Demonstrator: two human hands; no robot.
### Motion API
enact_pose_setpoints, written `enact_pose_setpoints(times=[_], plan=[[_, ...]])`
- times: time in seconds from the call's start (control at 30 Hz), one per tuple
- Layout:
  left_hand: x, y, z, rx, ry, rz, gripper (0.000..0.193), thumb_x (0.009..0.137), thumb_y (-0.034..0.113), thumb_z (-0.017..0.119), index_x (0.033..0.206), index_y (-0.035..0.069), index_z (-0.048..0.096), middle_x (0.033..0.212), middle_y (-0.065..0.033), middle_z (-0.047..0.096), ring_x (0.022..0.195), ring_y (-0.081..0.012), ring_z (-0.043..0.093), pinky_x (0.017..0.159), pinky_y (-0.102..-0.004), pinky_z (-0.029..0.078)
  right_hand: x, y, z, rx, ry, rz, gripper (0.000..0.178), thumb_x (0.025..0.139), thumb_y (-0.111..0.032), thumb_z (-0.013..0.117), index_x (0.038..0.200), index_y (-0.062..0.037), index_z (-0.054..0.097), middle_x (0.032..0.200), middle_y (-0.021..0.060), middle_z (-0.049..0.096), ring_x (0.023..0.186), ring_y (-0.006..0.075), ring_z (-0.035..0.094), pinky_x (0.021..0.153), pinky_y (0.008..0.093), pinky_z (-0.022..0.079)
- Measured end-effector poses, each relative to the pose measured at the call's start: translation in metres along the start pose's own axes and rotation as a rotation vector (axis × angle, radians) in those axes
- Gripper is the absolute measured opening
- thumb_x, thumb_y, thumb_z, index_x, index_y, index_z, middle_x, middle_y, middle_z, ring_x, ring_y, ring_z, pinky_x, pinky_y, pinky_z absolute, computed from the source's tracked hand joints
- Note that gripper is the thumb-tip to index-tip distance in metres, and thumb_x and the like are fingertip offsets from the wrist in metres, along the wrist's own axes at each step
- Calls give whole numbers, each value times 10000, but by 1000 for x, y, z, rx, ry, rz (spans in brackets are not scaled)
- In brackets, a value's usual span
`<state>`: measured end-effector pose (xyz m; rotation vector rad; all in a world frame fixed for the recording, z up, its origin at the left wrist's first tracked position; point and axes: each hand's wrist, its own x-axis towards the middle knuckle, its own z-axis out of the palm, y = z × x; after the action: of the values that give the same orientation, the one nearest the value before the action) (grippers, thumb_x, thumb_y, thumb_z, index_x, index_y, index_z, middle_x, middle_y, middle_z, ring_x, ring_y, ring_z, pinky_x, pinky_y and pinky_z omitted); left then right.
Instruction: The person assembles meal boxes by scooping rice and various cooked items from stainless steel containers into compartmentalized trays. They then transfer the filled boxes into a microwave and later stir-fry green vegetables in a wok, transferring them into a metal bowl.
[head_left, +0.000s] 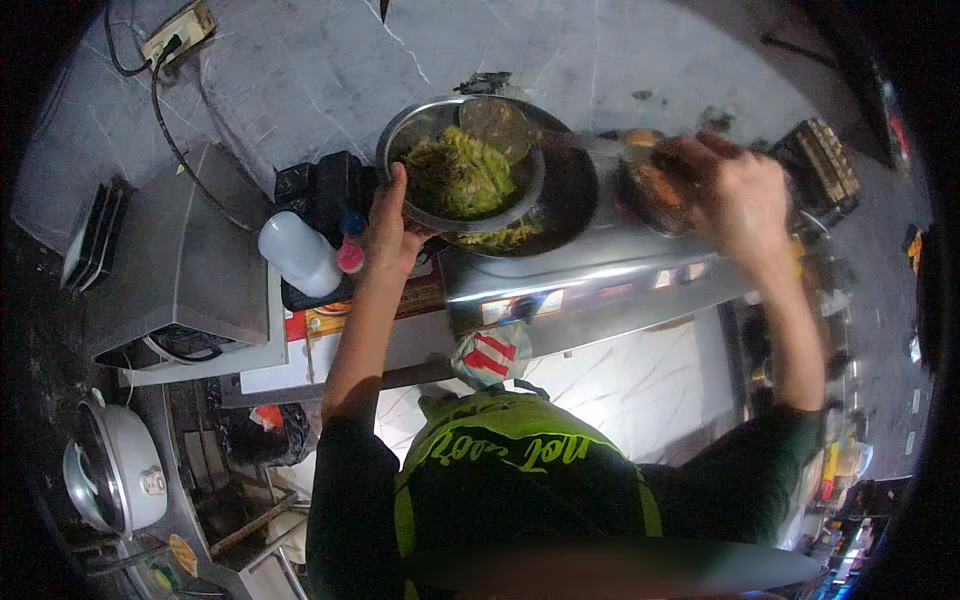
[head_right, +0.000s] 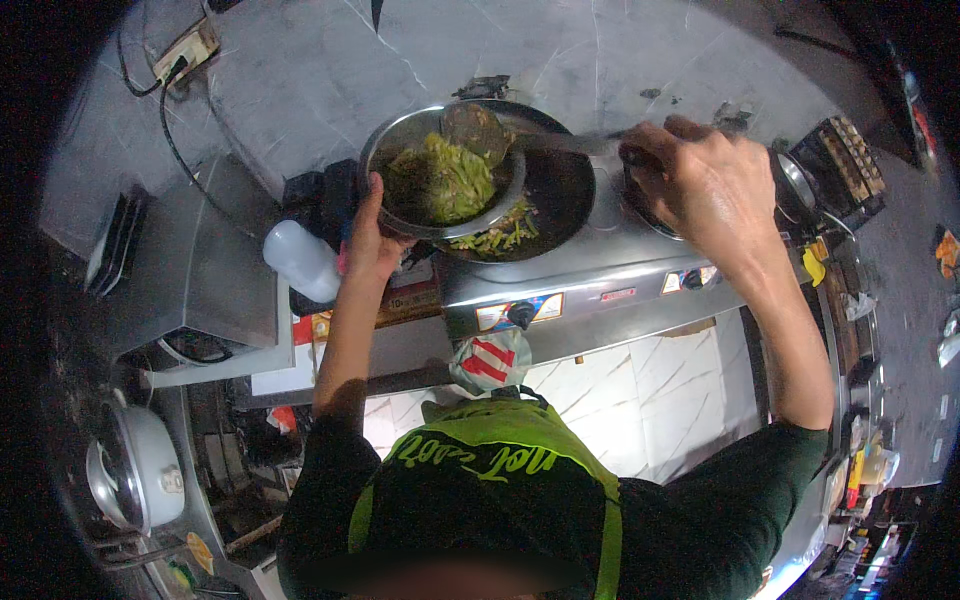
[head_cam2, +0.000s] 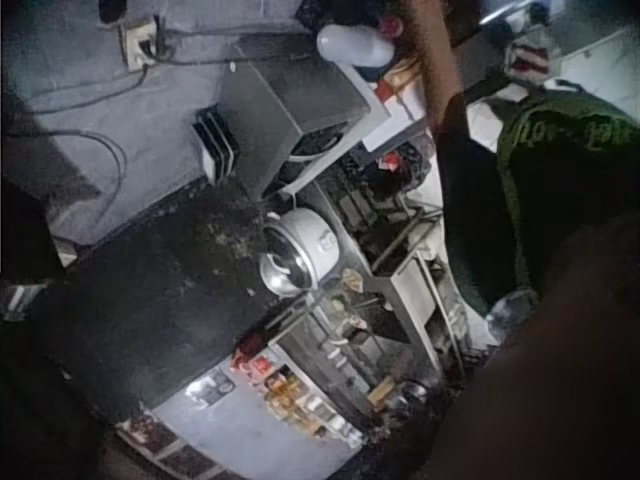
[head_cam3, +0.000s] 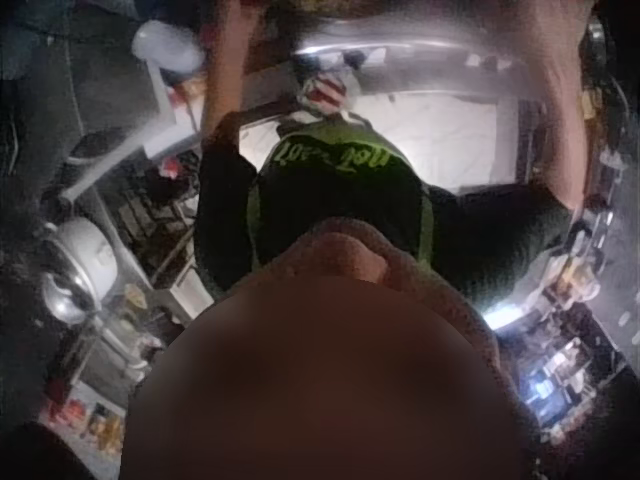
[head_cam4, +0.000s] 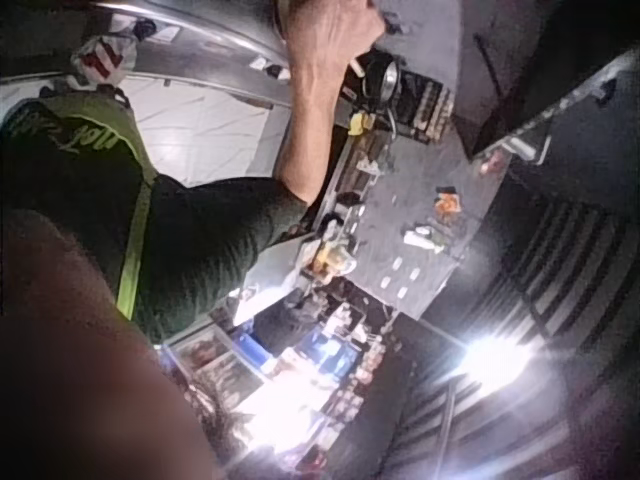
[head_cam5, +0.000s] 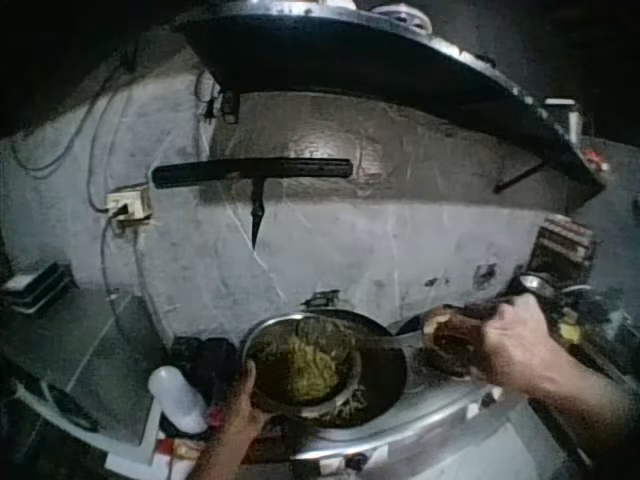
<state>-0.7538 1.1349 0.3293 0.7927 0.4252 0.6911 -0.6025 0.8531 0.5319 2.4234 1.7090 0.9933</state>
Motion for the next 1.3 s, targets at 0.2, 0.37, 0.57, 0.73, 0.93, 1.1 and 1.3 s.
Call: enact_pose_setpoints(times=[0.2, 0.37, 0.57, 0.73, 0.93, 1.1, 1.3], plan=[[-12, 13, -4, -27, -7, -42, 651, 735, 531, 677, 1198, 115, 488, 1180, -85, 532, 1049, -247, 547, 771, -408, 518, 2, -1, -20, -120, 259, -148, 167, 702, -163, 636, 868, -151, 617, 726, 37, 554, 680, 224, 603, 594, 335, 489], [-16, 19, 6, -24, -17, -73, 667, 721, 540, 686, 1202, 117, 499, 1173, -79, 536, 1036, -224, 550, 718, -348, 521, -12, -12, 4, -49, 308, -199, 206, 646, -123, 633, 850, -153, 620, 733, 8, 545, 707, 180, 599, 612, 323, 482], [-15, 20, -3, -20, 29, -140, 636, 772, 501, 659, 1224, 92, 477, 1200, -92, 519, 1082, -239, 522, 809, -390, 487, -20, -1, 3, 30, 181, -98, 382, 617, -129, 648, 989, -199, 600, 777, 22, 554, 731, 204, 602, 603, 332, 481], [-20, 33, 12, -30, 0, -20, 566, 838, 455, 594, 1234, 71, 468, 1199, -94, 530, 1088, -240, 524, 864, -402, 463, -32, 8, 25, 247, 117, 59, 307, 665, -163, 670, 967, -136, 622, 828, 102, 623, 699, 303, 617, 600, 399, 485], [-29, 54, 0, 61, 166, 107, 581, 854, 512, 537, 1234, 82, 455, 1212, -109, 512, 1101, -247, 516, 843, -413, 475, -25, 40, 26, 317, -67, 401, 267, 736, -262, 662, 952, -105, 654, 884, 162, 647, 758, 330, 632, 665, 417, 503], [-42, 65, -11, 68, 145, 180, 612, 852, 504, 550, 1264, 68, 432, 1235, -116, 499, 1081, -254, 534, 801, -388, 488, -31, 51, 74, 14, -372, 364, 281, 702, -299, 684, 877, -79, 674, 820, 153, 659, 771, 307, 649, 694, 403, 523], [-65, 80, -18, 78, 253, 195, 534, 849, 451, 586, 1209, 70, 485, 1167, -82, 556, 993, -212, 573, 738, -332, 492, -21, 50, 144, -48, -421, 258, 242, 714, -257, 653, 872, -74, 665, 905, 119, 661, 777, 268, 657, 660, 387, 527]])
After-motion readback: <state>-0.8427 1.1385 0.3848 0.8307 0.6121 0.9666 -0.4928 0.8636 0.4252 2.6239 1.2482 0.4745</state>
